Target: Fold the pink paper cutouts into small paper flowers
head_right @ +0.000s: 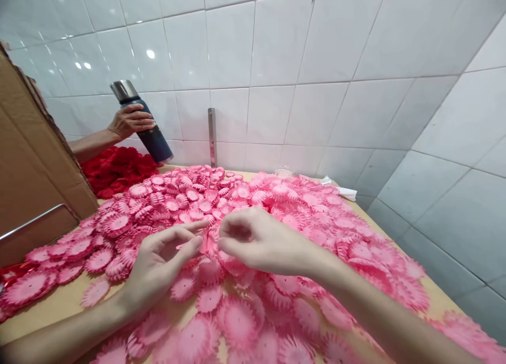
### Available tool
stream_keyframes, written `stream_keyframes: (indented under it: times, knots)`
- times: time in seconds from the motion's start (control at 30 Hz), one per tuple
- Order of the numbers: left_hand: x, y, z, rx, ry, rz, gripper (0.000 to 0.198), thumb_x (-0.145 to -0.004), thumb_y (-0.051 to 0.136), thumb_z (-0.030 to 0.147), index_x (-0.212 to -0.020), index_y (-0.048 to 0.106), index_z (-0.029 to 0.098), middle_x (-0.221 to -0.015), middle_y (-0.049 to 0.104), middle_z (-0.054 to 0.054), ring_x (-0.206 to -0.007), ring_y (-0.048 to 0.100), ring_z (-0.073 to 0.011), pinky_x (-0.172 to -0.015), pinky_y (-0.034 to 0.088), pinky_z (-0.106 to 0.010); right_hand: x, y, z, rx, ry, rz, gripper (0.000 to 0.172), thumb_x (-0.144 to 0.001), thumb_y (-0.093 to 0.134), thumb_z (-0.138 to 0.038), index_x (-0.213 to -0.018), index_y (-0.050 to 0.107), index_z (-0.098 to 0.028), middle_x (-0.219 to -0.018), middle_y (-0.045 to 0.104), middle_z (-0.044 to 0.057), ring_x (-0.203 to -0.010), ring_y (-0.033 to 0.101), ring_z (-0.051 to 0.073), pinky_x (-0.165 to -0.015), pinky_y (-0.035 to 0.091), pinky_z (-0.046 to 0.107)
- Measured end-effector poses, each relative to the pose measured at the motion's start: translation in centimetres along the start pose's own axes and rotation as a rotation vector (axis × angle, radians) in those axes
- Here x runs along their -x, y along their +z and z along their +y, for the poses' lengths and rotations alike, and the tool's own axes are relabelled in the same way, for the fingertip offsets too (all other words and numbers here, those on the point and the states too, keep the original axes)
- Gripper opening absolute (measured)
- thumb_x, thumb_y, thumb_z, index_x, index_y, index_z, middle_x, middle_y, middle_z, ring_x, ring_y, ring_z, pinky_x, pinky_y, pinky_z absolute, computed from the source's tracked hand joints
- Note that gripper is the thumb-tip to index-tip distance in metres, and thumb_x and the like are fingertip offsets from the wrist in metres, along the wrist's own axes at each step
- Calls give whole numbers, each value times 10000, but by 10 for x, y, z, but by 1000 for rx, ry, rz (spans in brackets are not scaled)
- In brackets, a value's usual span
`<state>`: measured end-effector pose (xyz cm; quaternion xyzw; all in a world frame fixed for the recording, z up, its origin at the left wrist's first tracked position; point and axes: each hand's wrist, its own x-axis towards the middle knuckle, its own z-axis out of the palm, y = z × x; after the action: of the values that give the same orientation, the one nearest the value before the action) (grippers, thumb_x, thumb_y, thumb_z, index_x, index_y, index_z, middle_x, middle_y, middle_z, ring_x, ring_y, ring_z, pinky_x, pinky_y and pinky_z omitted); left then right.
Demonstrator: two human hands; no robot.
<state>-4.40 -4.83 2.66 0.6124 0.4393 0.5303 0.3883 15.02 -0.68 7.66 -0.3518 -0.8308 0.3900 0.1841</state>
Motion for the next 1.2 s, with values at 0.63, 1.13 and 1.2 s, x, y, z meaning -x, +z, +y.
stream_keyframes:
  times: [0.63,1.13,1.2]
  knots:
    - [-6,-5,-3,-98,132,178,207,-817,645,221,-637,570,156,-964,675,-73,-909,640,-184,-775,500,-260,4,12,-15,253,-186,266,222,-853,563,-250,-648,569,-163,-585,575,-8,-536,507,104,-521,389,247]
    - [-9,-7,-6,-94,122,187,204,-788,679,216,-630,566,153,-960,661,-66,-934,632,-179,-768,513,-252,5,30,-12,819,-279,193,151,-850,644,-258,-760,652,-137,-770,635,66,-755,560,209,-691,432,363]
    - [-5,-4,-5,-75,117,116,186,-787,682,209,-645,578,150,-987,656,-76,-909,640,-180,-710,530,-248,3,24,-10,603,-190,231,294,-848,630,-432,-780,636,-145,-731,621,46,-681,546,175,-618,422,319]
